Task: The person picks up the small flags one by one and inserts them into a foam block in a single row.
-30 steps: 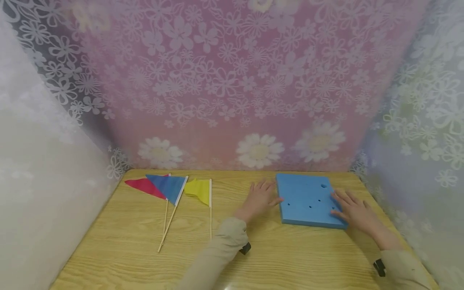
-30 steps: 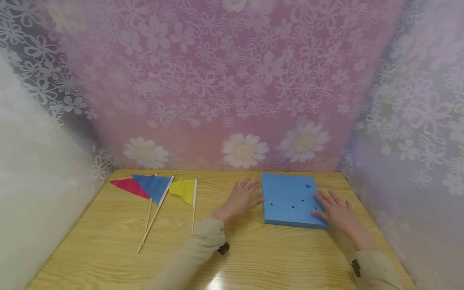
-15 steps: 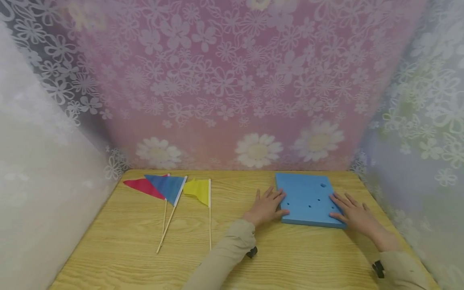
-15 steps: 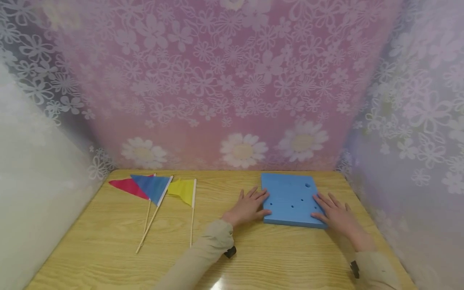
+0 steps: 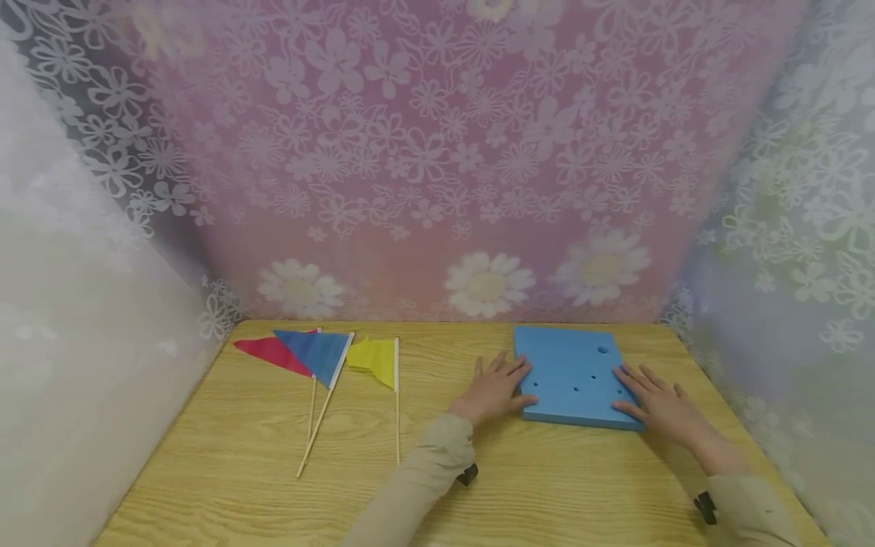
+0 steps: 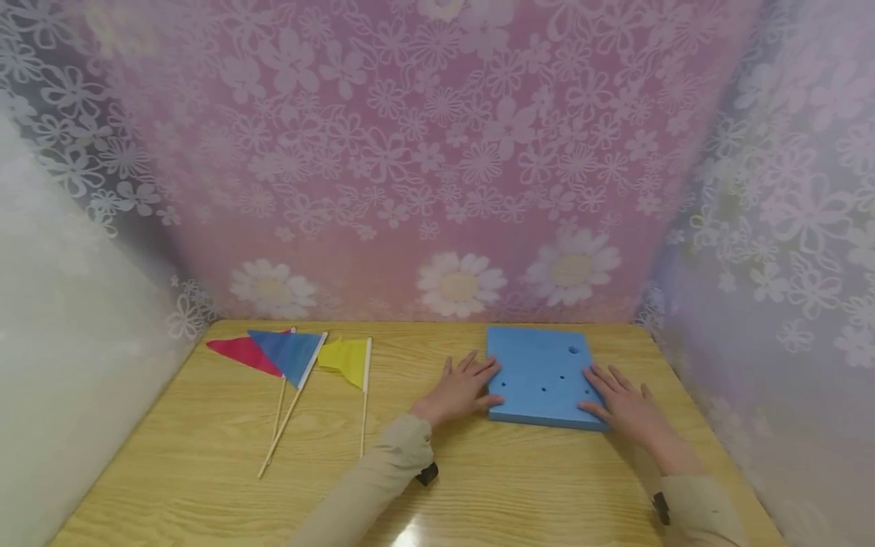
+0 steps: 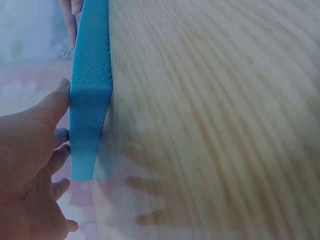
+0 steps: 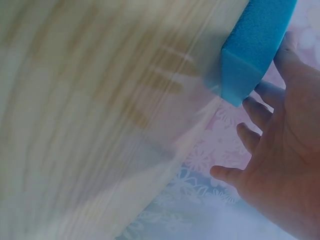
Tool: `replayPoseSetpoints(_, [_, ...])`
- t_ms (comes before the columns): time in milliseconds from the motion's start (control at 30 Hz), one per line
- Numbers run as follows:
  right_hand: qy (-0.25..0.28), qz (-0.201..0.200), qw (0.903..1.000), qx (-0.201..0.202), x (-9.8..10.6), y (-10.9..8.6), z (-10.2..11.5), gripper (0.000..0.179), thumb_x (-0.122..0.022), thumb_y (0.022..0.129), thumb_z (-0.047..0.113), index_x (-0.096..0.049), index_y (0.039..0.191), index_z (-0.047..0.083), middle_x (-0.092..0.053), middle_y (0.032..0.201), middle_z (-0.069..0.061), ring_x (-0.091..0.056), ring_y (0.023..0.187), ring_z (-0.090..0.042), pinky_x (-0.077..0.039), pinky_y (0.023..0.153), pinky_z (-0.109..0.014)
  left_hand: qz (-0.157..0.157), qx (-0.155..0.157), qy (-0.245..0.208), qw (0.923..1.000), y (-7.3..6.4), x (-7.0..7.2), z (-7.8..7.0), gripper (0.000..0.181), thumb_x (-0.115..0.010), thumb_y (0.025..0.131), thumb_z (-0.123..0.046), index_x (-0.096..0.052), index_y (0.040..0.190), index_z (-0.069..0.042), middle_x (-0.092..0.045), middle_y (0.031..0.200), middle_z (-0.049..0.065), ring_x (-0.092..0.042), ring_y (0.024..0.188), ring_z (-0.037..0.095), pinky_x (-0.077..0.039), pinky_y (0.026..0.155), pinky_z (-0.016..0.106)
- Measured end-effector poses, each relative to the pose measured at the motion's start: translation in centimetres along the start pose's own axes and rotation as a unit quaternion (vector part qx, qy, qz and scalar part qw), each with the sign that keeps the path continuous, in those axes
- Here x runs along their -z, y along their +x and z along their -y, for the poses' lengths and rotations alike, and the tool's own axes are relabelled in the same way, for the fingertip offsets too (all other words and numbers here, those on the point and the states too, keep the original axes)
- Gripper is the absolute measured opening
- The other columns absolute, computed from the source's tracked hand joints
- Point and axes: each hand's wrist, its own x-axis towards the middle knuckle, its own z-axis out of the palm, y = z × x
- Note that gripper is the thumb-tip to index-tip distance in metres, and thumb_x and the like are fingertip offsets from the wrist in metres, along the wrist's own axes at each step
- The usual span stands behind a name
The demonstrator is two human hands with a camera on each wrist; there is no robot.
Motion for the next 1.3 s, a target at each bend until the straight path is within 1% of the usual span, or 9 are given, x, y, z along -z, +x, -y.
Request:
replayPoseSetpoints(100, [-0.005, -0.001, 1.0000, 0.005, -0.1, 0.3, 0.4, 0.079, -0.060, 0.098, 0.053, -0.036, 0.157, 0.005, -0.032, 0.160, -0.024, -0.024, 0.146, -0.052, -0.015, 0.106, -0.082, -0.001, 0.002, 0.002, 1.0000, -0.3, 0.1, 0.5, 0.075, -0.045, 0.099, -0.064, -0.028, 0.161, -0.026, -0.023, 0.167, -0.008, -0.011, 0.157, 0.025, -0.013, 0.122, 0.064])
replayPoseSetpoints(333, [0.003, -0.003, 0.9999, 0.017, -0.3, 0.9, 1.9, 0.079, -0.061, 0.098, 0.052, -0.039, 0.155, 0.004, -0.033, 0.159, -0.024, -0.025, 0.145, -0.053, -0.016, 0.106, -0.082, 0.000, -0.002, 0.001, 1.0000, -1.4, 0.7, 1.7, 0.073, -0.048, 0.101, -0.059, -0.030, 0.161, -0.023, -0.024, 0.167, -0.005, -0.011, 0.157, 0.028, -0.012, 0.121, 0.066])
replayPoseSetpoints(500, [0.004, -0.011, 0.9996, 0.028, -0.6, 1.2, 3.0, 0.077, -0.063, 0.097, 0.050, -0.042, 0.153, 0.002, -0.035, 0.158, -0.024, -0.027, 0.144, -0.053, -0.018, 0.106, -0.081, 0.001, 0.001, -0.001, 1.0000, -2.4, 1.1, 2.4, 0.073, -0.050, 0.100, -0.058, -0.031, 0.161, -0.023, -0.024, 0.167, -0.005, -0.011, 0.156, 0.028, -0.013, 0.121, 0.066])
replayPoseSetpoints(667, [-0.003, -0.018, 0.9991, 0.037, -0.8, 1.6, 4.1, 0.076, -0.065, 0.096, 0.049, -0.045, 0.151, 0.001, -0.038, 0.156, -0.024, -0.030, 0.143, -0.052, -0.023, 0.104, -0.081, -0.001, 0.002, -0.014, 0.9999, -3.4, 1.4, 3.2, 0.073, -0.051, 0.100, -0.058, -0.031, 0.161, -0.021, -0.024, 0.167, -0.004, -0.011, 0.156, 0.029, -0.011, 0.121, 0.067])
replayPoseSetpoints(900, [-0.011, -0.008, 0.9990, 0.042, -1.0, 2.1, 5.5, 0.075, -0.064, 0.096, 0.051, -0.045, 0.151, 0.003, -0.038, 0.157, -0.023, -0.031, 0.143, -0.051, -0.025, 0.104, -0.081, -0.002, 0.005, -0.029, 0.9996, -4.7, 2.1, 4.2, 0.073, -0.053, 0.100, -0.055, -0.032, 0.160, -0.019, -0.025, 0.167, -0.002, -0.011, 0.156, 0.031, -0.008, 0.120, 0.068])
replayPoseSetpoints(1000, [-0.003, -0.010, 0.9987, 0.050, -1.1, 2.2, 6.0, 0.075, -0.065, 0.096, 0.050, -0.045, 0.151, 0.003, -0.038, 0.157, -0.023, -0.031, 0.143, -0.051, -0.025, 0.104, -0.081, -0.005, 0.005, -0.029, 0.9995, -5.3, 2.3, 4.7, 0.072, -0.054, 0.100, -0.054, -0.033, 0.160, -0.018, -0.026, 0.167, -0.001, -0.011, 0.156, 0.032, -0.010, 0.120, 0.069])
replayPoseSetpoints(1133, [0.011, -0.006, 0.9983, 0.058, -1.3, 2.5, 6.6, 0.076, -0.063, 0.097, 0.051, -0.044, 0.153, 0.004, -0.037, 0.158, -0.022, -0.029, 0.144, -0.052, -0.024, 0.104, -0.082, -0.009, 0.010, -0.027, 0.9995, -5.9, 2.1, 5.5, 0.073, -0.056, 0.099, -0.055, -0.034, 0.160, -0.020, -0.027, 0.167, -0.002, -0.012, 0.156, 0.031, -0.012, 0.119, 0.070])
replayPoseSetpoints(1300, [0.016, 0.002, 0.9977, 0.066, -1.4, 2.8, 7.1, 0.076, -0.062, 0.097, 0.053, -0.043, 0.154, 0.006, -0.036, 0.159, -0.021, -0.029, 0.144, -0.052, -0.024, 0.103, -0.082, -0.010, 0.014, -0.036, 0.9992, -6.8, 2.5, 6.0, 0.073, -0.057, 0.099, -0.054, -0.034, 0.160, -0.019, -0.027, 0.166, -0.002, -0.013, 0.156, 0.032, -0.011, 0.119, 0.070])
